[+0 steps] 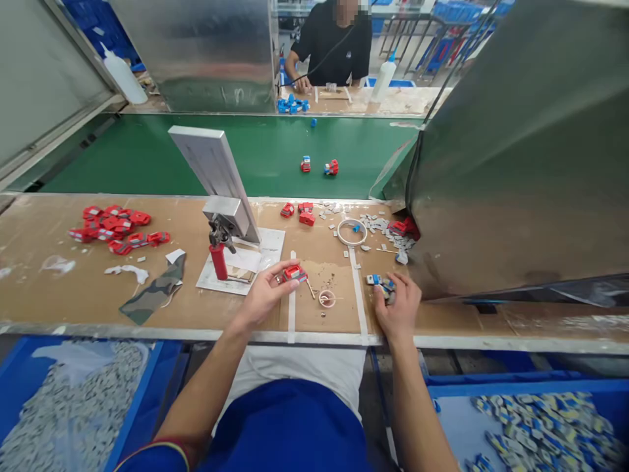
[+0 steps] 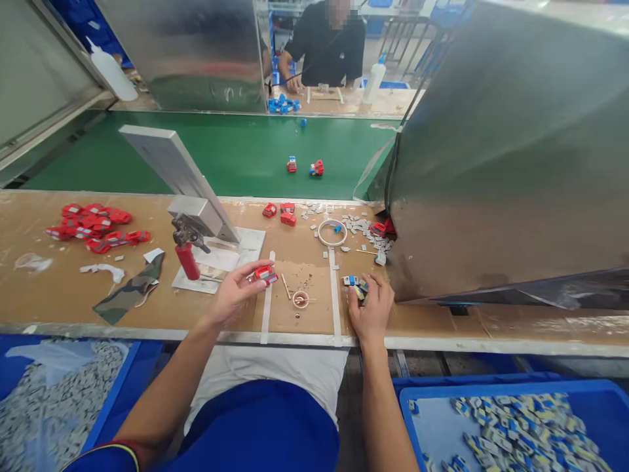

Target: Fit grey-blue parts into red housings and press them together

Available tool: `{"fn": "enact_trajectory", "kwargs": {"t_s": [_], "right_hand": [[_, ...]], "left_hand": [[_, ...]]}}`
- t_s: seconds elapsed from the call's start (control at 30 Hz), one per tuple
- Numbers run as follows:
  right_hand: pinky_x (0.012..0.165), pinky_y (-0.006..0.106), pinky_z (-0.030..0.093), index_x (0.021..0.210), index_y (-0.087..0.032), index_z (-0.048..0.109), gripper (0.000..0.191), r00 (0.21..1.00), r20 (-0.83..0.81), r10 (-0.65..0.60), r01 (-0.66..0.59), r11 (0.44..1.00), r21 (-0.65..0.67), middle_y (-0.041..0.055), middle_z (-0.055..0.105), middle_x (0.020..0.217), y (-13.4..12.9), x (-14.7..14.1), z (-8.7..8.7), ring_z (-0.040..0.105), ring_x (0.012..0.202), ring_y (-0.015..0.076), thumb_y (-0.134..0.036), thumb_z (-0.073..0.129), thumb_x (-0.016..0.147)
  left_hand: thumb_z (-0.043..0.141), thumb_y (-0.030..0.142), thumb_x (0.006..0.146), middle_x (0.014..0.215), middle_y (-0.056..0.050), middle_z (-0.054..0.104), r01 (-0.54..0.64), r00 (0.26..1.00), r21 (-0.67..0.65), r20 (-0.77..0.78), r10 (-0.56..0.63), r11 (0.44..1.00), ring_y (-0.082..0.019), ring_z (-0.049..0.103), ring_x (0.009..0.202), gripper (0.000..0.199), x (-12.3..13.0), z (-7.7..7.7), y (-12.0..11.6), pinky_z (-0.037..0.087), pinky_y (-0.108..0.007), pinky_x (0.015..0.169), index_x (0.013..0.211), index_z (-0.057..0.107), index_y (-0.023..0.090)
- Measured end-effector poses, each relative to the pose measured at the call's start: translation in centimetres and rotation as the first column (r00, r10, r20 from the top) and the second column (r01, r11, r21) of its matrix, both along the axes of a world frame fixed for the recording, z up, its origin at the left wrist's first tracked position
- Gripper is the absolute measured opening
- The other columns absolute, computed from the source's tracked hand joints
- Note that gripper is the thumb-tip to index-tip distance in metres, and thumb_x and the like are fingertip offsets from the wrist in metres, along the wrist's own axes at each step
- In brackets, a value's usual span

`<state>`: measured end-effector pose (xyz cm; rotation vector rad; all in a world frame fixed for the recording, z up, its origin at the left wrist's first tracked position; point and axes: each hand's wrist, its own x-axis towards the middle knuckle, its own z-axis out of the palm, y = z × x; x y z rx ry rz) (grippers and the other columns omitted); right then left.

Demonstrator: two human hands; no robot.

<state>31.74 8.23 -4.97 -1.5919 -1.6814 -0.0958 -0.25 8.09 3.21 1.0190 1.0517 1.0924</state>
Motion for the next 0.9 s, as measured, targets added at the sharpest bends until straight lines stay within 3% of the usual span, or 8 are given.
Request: {"fn": "enact_trajectory", "kwargs": {"t_s": [0.1, 0.2, 0.3, 0.37, 0.53, 0.67, 0.77, 0.9], "right_hand": [[0.102, 0.053, 0.046, 0.116, -0.018, 0.065, 0.030, 0.995, -0.103, 0.013, -0.003, 0.995, 0.095, 0.0181, 0.065, 0.118, -1.5, -0.9, 1.1, 0.059, 0.114, 0.0323, -0.039, 0.055, 0.097], [0.086, 0.043, 0.053, 0.118, -0.021, 0.064, 0.028, 0.943, -0.297, 0.147, -0.168, 0.985, -0.048, 0.0120, 0.068, 0.104, -3.3, -3.0, 2.1, 0.064, 0.092, 0.0255, -0.038, 0.056, 0.098], [0.069, 0.035, 0.054, 0.126, -0.023, 0.062, 0.035, 0.828, -0.496, 0.263, -0.431, 0.864, -0.260, 0.0063, 0.069, 0.093, -4.2, -5.3, 2.7, 0.062, 0.074, 0.0196, -0.041, 0.063, 0.095], [0.065, 0.032, 0.052, 0.122, -0.022, 0.066, 0.033, 0.780, -0.564, 0.270, -0.495, 0.818, -0.294, 0.0049, 0.069, 0.089, -3.9, -6.4, 2.9, 0.061, 0.070, 0.0180, -0.041, 0.064, 0.095], [0.062, 0.030, 0.048, 0.094, -0.022, 0.075, 0.024, 0.768, -0.578, 0.276, -0.498, 0.825, -0.268, 0.0068, 0.073, 0.088, -2.5, -7.6, 4.0, 0.062, 0.071, 0.0184, -0.043, 0.062, 0.097], [0.065, 0.030, 0.050, 0.094, -0.024, 0.076, 0.023, 0.730, -0.610, 0.309, -0.557, 0.786, -0.269, 0.0072, 0.077, 0.093, -2.0, -8.6, 4.8, 0.065, 0.074, 0.0191, -0.042, 0.062, 0.097], [0.069, 0.031, 0.052, 0.093, -0.023, 0.076, 0.022, 0.738, -0.600, 0.310, -0.550, 0.791, -0.268, 0.0068, 0.077, 0.092, -2.0, -8.9, 4.8, 0.067, 0.075, 0.0192, -0.039, 0.062, 0.097], [0.075, 0.035, 0.056, 0.091, -0.023, 0.076, 0.022, 0.707, -0.688, 0.162, -0.472, 0.833, -0.288, 0.0076, 0.080, 0.093, -2.3, -8.3, 4.0, 0.072, 0.082, 0.0220, -0.042, 0.066, 0.093]], "left_hand": [[0.086, 0.034, 0.077, 0.127, -0.012, 0.073, -0.019, 0.999, -0.039, 0.043, 0.021, 0.999, -0.025, 0.070, 0.115, 0.061, 0.2, -1.6, -2.7, 0.052, -0.039, 0.107, 0.132, 0.069, 0.018], [0.084, 0.036, 0.079, 0.132, -0.014, 0.068, -0.046, 0.999, 0.005, -0.005, 0.046, 0.999, -0.026, 0.069, 0.116, 0.053, 0.7, -3.0, -4.2, 0.054, -0.041, 0.106, 0.128, 0.072, 0.018], [0.082, 0.035, 0.082, 0.131, -0.014, 0.063, -0.034, 0.994, 0.103, -0.102, 0.045, 0.994, -0.026, 0.066, 0.120, 0.041, 1.3, -4.2, -5.0, 0.056, -0.039, 0.103, 0.120, 0.077, 0.020], [0.080, 0.033, 0.083, 0.126, -0.013, 0.064, 0.006, 0.988, 0.125, -0.155, 0.013, 0.992, -0.025, 0.066, 0.117, 0.039, 1.7, -4.9, -5.6, 0.057, -0.038, 0.102, 0.120, 0.077, 0.021], [0.080, 0.035, 0.084, 0.125, -0.016, 0.069, 0.019, 0.984, 0.113, -0.179, 0.002, 0.993, -0.026, 0.070, 0.110, 0.047, 2.1, -6.6, -6.4, 0.058, -0.042, 0.101, 0.126, 0.071, 0.017], [0.082, 0.037, 0.082, 0.122, -0.016, 0.071, 0.003, 0.984, 0.133, -0.179, 0.021, 0.991, -0.026, 0.072, 0.108, 0.043, 1.7, -6.9, -6.2, 0.060, -0.041, 0.098, 0.119, 0.073, 0.016], [0.083, 0.036, 0.081, 0.121, -0.016, 0.072, 0.076, 0.981, 0.128, -0.187, -0.051, 0.989, -0.027, 0.072, 0.110, 0.043, 1.5, -6.8, -5.9, 0.062, -0.039, 0.094, 0.117, 0.075, 0.016], [0.080, 0.033, 0.083, 0.114, -0.014, 0.076, 0.137, 0.954, 0.116, -0.282, -0.100, 0.984, -0.025, 0.075, 0.097, 0.039, 1.6, -6.4, -5.8, 0.064, -0.035, 0.082, 0.118, 0.074, 0.016]]}}
